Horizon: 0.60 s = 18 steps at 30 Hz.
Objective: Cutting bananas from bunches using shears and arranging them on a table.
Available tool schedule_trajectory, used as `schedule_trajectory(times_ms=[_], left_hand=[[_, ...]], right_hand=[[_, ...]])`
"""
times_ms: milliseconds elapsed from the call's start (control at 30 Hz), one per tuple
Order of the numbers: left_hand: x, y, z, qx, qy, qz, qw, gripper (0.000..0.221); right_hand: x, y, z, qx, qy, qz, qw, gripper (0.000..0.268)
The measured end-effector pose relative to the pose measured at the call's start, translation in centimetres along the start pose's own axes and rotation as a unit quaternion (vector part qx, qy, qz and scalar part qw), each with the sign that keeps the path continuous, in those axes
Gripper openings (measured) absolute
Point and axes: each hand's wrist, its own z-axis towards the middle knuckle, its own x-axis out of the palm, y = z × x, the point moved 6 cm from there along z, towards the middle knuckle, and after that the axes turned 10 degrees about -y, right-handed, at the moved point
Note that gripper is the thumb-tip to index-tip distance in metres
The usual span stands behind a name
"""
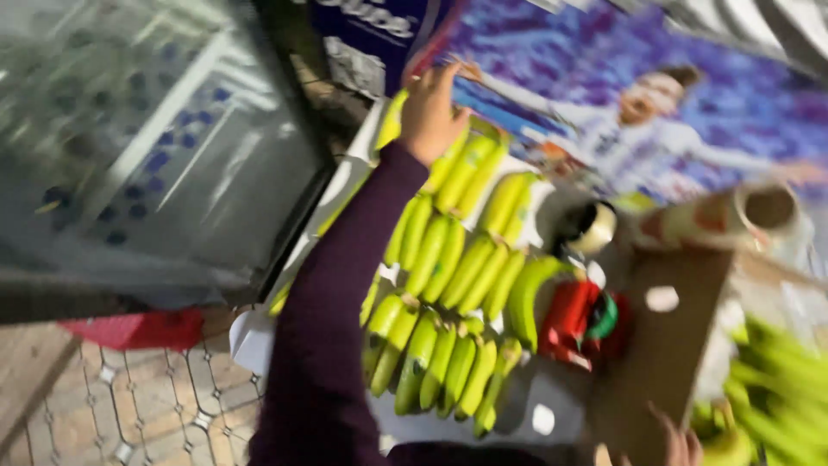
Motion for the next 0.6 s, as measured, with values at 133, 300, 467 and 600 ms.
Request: schedule_trajectory(times_ms=[133,300,467,600], left_hand=[[-9.1,-10.5,-8.6,0.107,-0.007,-0.211,0.972,0.05],[-13.6,-18.7,-16.7,0.079,0.085,-0.309,0.944,0.033],[-10.0,-21.8,-27.7,-0.088,0.107,-0.359,0.923,0.033],[-6.1,-27.8,-37.2,-0.262,0.288,-0.419,0.82,0.039]], right_hand=[[-1.6,5.2,6.9,0.023,0.086,0.043,0.995,0.085],[-2.6,7.8,8.2,0.051,0.075,0.025,0.996,0.08],[-4.7,7.2,8.2,0.107,0.003,0.131,0.986,0.074],[-10.7,0.3,9.2,0.078,-0.112,0.131,0.982,0.062]])
